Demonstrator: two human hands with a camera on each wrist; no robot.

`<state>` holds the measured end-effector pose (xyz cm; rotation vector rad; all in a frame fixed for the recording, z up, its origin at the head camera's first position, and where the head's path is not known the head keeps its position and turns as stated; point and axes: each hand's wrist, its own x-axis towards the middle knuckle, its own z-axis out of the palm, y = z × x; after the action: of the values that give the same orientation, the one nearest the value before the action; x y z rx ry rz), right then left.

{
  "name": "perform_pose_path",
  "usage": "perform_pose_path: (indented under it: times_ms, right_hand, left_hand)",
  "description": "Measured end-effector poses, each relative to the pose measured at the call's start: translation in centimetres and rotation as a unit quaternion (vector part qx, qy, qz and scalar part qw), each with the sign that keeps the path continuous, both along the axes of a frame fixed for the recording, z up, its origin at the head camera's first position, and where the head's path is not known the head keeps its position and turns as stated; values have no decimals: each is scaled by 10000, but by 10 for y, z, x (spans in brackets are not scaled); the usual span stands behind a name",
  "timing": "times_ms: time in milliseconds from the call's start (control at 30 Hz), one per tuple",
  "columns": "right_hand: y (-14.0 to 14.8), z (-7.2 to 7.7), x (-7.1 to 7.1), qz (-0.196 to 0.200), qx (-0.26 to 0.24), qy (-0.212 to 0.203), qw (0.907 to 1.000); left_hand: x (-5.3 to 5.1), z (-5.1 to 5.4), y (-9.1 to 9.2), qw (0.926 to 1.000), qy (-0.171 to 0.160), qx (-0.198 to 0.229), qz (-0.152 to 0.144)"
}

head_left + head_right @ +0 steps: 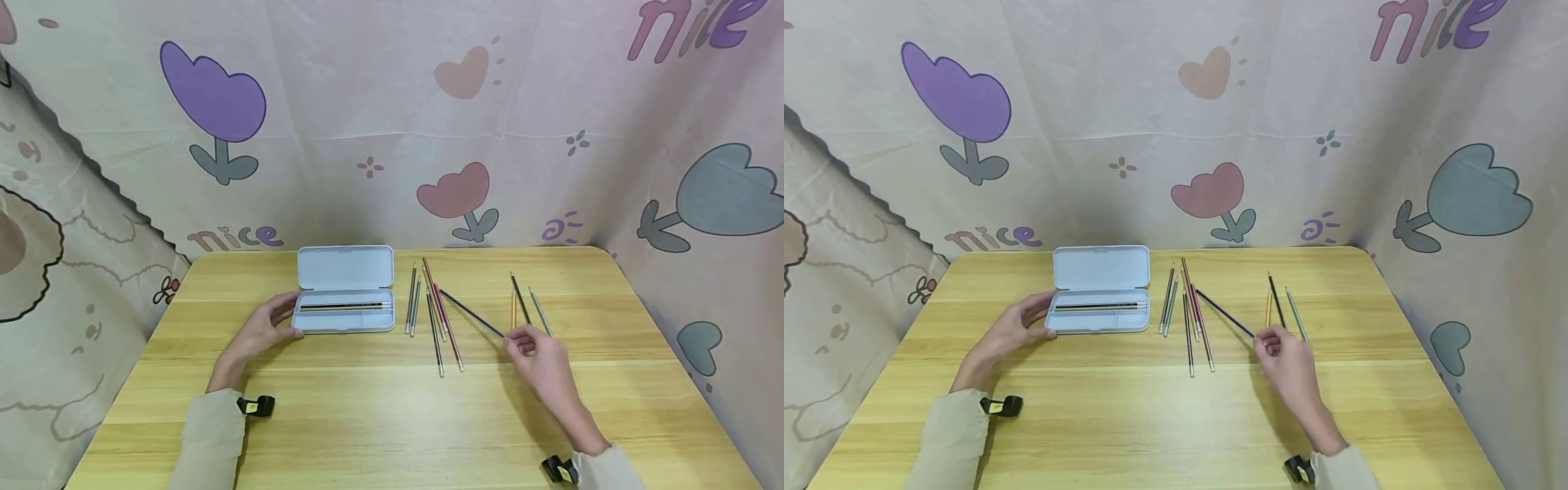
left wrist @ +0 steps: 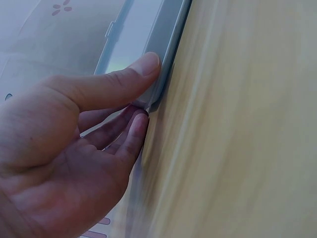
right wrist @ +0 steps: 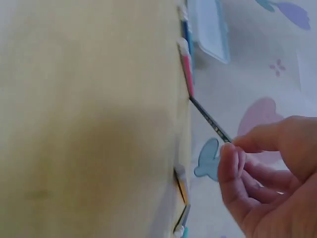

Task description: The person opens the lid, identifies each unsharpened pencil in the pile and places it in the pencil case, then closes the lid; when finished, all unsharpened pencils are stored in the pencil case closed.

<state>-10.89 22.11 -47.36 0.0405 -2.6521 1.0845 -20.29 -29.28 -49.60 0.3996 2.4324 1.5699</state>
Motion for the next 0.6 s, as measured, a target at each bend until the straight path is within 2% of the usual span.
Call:
perform_pose_path:
  times_ms: [100, 200, 400, 600]
  right_hand:
    - [5, 2, -6, -260, -511, 214, 9981]
    - [7, 4, -11, -449, -1107, 367, 9922]
    - [6, 8, -18, -581, -2135, 677, 9729]
    - [4, 14, -22, -501, -2899, 660, 9535]
  left_hand:
    - [1, 0, 0, 10000, 6, 13, -6]
    - [1, -1, 0, 10000, 8, 24, 7]
    - [2, -1, -1, 10000, 23, -13, 27]
    - [2, 0, 0, 10000, 0, -44, 64]
